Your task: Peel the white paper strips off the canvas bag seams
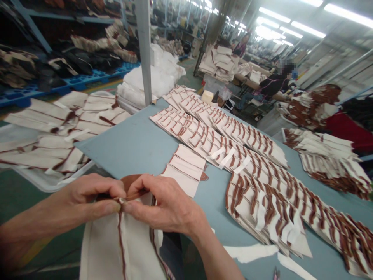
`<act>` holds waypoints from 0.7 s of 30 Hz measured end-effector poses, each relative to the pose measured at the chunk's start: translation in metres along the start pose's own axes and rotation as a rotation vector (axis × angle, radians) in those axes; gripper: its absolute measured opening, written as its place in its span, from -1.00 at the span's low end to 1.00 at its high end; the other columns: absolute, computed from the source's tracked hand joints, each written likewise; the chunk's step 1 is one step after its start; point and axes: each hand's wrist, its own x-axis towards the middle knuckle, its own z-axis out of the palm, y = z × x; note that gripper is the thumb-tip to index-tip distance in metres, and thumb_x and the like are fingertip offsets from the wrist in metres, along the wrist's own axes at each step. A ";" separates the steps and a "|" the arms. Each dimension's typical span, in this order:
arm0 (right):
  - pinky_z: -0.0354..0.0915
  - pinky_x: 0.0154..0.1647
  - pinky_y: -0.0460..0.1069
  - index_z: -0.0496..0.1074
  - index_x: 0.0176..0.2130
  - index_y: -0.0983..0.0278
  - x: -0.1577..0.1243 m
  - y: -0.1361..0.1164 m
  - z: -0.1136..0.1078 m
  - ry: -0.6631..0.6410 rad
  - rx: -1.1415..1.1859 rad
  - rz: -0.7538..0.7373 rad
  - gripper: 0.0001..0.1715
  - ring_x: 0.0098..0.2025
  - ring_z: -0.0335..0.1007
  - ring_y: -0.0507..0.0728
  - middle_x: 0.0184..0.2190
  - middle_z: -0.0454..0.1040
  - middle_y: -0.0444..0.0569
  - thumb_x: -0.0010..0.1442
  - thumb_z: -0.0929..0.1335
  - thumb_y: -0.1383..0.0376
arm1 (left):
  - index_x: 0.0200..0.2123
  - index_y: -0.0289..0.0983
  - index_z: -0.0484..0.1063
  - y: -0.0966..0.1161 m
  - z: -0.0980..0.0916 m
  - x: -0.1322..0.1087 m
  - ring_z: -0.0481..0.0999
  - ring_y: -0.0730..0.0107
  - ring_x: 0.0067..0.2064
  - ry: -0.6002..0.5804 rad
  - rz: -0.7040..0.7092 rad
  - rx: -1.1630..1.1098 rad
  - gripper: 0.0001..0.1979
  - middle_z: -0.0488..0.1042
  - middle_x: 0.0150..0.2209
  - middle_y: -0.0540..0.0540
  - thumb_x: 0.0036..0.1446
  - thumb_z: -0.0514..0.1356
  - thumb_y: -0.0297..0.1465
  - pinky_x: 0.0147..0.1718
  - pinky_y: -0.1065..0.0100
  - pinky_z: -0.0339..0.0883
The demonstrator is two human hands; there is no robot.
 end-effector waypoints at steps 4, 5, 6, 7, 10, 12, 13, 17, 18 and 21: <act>0.35 -0.21 -0.08 0.48 -0.16 0.21 -0.002 0.002 -0.002 -0.016 0.100 -0.023 -0.82 -0.28 0.43 0.03 -0.27 0.56 -0.17 0.41 0.52 0.22 | -0.31 -0.24 0.65 -0.002 -0.002 0.000 0.35 0.44 -0.40 -0.004 0.037 0.000 -0.70 0.44 -0.44 0.08 0.44 0.29 -0.20 -0.41 0.47 0.21; 0.35 -0.20 -0.09 0.48 -0.16 0.21 -0.002 0.001 -0.003 -0.014 0.094 -0.039 -0.84 -0.28 0.43 0.02 -0.27 0.56 -0.17 0.42 0.52 0.24 | -0.31 -0.24 0.65 -0.003 -0.002 0.000 0.35 0.44 -0.40 -0.006 0.044 0.005 -0.70 0.44 -0.44 0.09 0.45 0.29 -0.21 -0.41 0.47 0.22; 0.35 -0.20 -0.09 0.49 -0.16 0.21 -0.002 0.000 -0.004 -0.010 0.077 -0.059 -0.85 -0.27 0.44 0.02 -0.27 0.56 -0.16 0.43 0.51 0.26 | -0.31 -0.24 0.65 -0.003 -0.002 -0.001 0.35 0.45 -0.40 -0.007 0.051 0.007 -0.70 0.44 -0.44 0.09 0.46 0.28 -0.22 -0.41 0.49 0.22; 0.35 -0.19 -0.10 0.49 -0.16 0.22 -0.003 -0.001 -0.004 -0.005 0.051 -0.084 -0.87 -0.27 0.44 0.02 -0.27 0.57 -0.16 0.44 0.50 0.27 | -0.31 -0.24 0.65 -0.004 -0.002 -0.001 0.35 0.46 -0.41 -0.015 0.058 0.009 -0.70 0.43 -0.44 0.10 0.46 0.28 -0.23 -0.41 0.50 0.22; 0.36 -0.19 -0.11 0.50 -0.17 0.22 -0.003 -0.004 -0.004 0.018 -0.083 -0.171 -0.90 -0.28 0.48 0.02 -0.27 0.62 -0.13 0.48 0.47 0.31 | -0.30 -0.24 0.64 -0.005 -0.002 -0.002 0.39 0.47 -0.40 -0.031 0.083 0.031 -0.69 0.46 -0.43 0.09 0.48 0.26 -0.22 -0.40 0.52 0.24; 0.36 -0.22 -0.10 0.51 -0.17 0.22 -0.003 -0.008 -0.003 0.054 -0.211 -0.245 -0.91 -0.30 0.52 0.02 -0.29 0.65 -0.11 0.46 0.44 0.36 | -0.31 -0.23 0.64 -0.005 -0.002 -0.003 0.42 0.48 -0.40 -0.025 0.111 0.063 -0.70 0.48 -0.42 0.09 0.47 0.24 -0.25 -0.39 0.53 0.26; 0.36 -0.24 -0.10 0.51 -0.17 0.21 -0.003 -0.010 -0.002 0.075 -0.279 -0.280 -0.90 -0.32 0.53 0.03 -0.31 0.66 -0.10 0.44 0.43 0.40 | -0.32 -0.23 0.63 -0.004 -0.002 -0.004 0.42 0.49 -0.41 -0.009 0.122 0.086 -0.72 0.48 -0.43 0.10 0.45 0.23 -0.28 -0.40 0.53 0.25; 0.32 -0.33 -0.09 0.50 -0.20 0.19 0.000 -0.020 0.002 0.144 -0.513 -0.375 -0.76 -0.41 0.53 0.03 -0.40 0.66 -0.14 0.32 0.34 0.52 | -0.39 -0.23 0.56 0.000 0.001 -0.005 0.34 0.53 -0.48 0.085 0.167 0.199 -0.79 0.40 -0.51 0.14 0.31 0.19 -0.45 -0.48 0.52 0.18; 0.31 -0.36 -0.09 0.48 -0.23 0.19 0.002 -0.023 0.003 0.153 -0.558 -0.399 -0.75 -0.43 0.51 0.02 -0.42 0.65 -0.15 0.31 0.32 0.53 | -0.41 -0.23 0.55 0.002 0.001 -0.005 0.33 0.53 -0.50 0.109 0.175 0.225 -0.78 0.38 -0.52 0.14 0.28 0.17 -0.47 -0.50 0.52 0.17; 0.25 -0.41 -0.08 0.43 -0.32 0.20 0.005 -0.027 0.007 0.183 -0.662 -0.461 -0.72 -0.48 0.47 0.01 -0.49 0.61 -0.16 0.27 0.28 0.55 | -0.45 -0.23 0.53 0.009 0.002 -0.006 0.31 0.56 -0.52 0.145 0.181 0.304 -0.77 0.35 -0.55 0.16 0.26 0.16 -0.48 -0.52 0.51 0.13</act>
